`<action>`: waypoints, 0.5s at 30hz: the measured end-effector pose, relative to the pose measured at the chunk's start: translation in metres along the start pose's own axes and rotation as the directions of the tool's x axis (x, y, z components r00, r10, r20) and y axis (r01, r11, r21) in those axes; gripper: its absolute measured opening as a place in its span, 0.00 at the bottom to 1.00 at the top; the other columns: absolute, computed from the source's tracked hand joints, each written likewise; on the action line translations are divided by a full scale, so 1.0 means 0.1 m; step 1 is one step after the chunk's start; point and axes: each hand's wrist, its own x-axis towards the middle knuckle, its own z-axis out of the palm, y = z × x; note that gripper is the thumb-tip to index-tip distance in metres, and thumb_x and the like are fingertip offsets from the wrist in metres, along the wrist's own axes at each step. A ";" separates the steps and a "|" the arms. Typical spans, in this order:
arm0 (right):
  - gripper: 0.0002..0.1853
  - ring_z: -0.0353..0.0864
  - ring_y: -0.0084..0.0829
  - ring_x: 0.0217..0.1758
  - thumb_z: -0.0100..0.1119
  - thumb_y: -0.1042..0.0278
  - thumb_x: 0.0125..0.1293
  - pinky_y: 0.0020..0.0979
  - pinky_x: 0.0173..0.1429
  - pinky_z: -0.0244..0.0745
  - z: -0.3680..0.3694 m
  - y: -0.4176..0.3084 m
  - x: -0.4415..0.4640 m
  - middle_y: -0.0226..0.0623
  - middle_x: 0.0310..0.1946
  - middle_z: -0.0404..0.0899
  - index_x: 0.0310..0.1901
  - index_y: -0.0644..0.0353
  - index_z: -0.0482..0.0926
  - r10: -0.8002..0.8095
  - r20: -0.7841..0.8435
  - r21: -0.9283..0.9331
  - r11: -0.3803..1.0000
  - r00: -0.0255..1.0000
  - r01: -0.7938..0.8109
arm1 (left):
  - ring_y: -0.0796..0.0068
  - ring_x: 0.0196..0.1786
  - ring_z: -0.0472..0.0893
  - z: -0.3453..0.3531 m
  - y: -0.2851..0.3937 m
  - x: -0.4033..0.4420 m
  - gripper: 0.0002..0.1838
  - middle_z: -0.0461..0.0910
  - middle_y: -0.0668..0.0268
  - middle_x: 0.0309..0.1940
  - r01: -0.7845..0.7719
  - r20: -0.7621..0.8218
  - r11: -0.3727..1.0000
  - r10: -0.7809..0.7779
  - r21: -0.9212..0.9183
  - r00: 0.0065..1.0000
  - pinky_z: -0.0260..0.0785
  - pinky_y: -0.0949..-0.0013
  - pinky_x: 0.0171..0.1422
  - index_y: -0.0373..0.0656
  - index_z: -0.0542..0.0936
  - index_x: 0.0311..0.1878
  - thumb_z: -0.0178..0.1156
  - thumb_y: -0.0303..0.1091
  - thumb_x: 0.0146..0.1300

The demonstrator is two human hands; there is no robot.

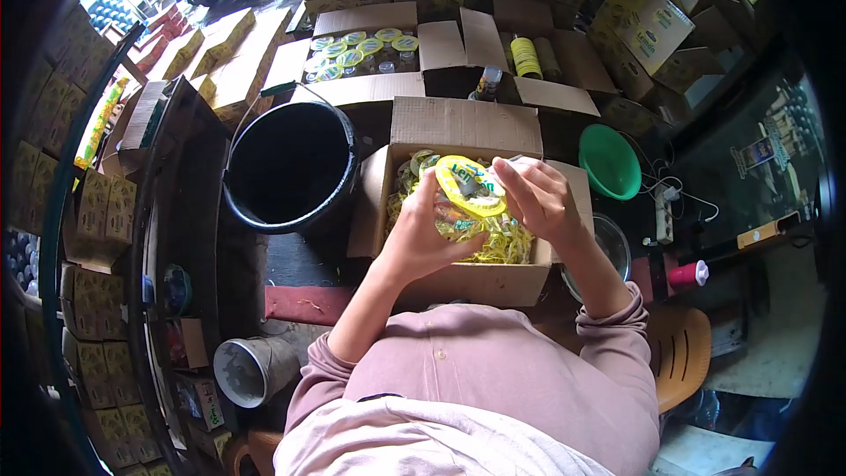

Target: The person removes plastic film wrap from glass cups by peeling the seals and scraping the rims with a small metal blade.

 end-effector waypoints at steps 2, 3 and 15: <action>0.27 0.77 0.27 0.30 0.58 0.76 0.50 0.29 0.38 0.75 0.01 0.00 0.01 0.35 0.25 0.77 0.55 0.66 0.69 -0.012 0.000 -0.013 1.000 1.000 0.012 | 0.63 0.39 0.79 0.03 -0.04 0.00 0.31 0.76 0.54 0.37 0.000 -0.070 0.995 0.007 0.099 0.998 0.71 0.69 0.42 0.34 0.63 0.48 0.68 0.31 0.41; 0.27 0.77 0.27 0.30 0.59 0.76 0.50 0.29 0.38 0.75 0.00 -0.01 0.01 0.35 0.25 0.77 0.55 0.66 0.69 -0.013 0.013 -0.019 1.000 1.000 0.013 | 0.63 0.40 0.79 0.03 -0.04 0.00 0.31 0.76 0.54 0.37 -0.001 -0.083 0.996 0.009 0.094 0.997 0.71 0.69 0.42 0.34 0.63 0.48 0.68 0.31 0.41; 0.27 0.78 0.27 0.29 0.57 0.77 0.49 0.30 0.39 0.76 0.02 0.03 -0.02 0.36 0.26 0.77 0.55 0.66 0.68 -0.014 0.031 0.004 1.000 0.999 0.014 | 0.63 0.41 0.78 -0.03 -0.15 0.01 0.33 0.75 0.54 0.37 -0.017 0.019 0.998 0.016 0.059 1.000 0.70 0.68 0.45 0.31 0.62 0.51 0.67 0.32 0.43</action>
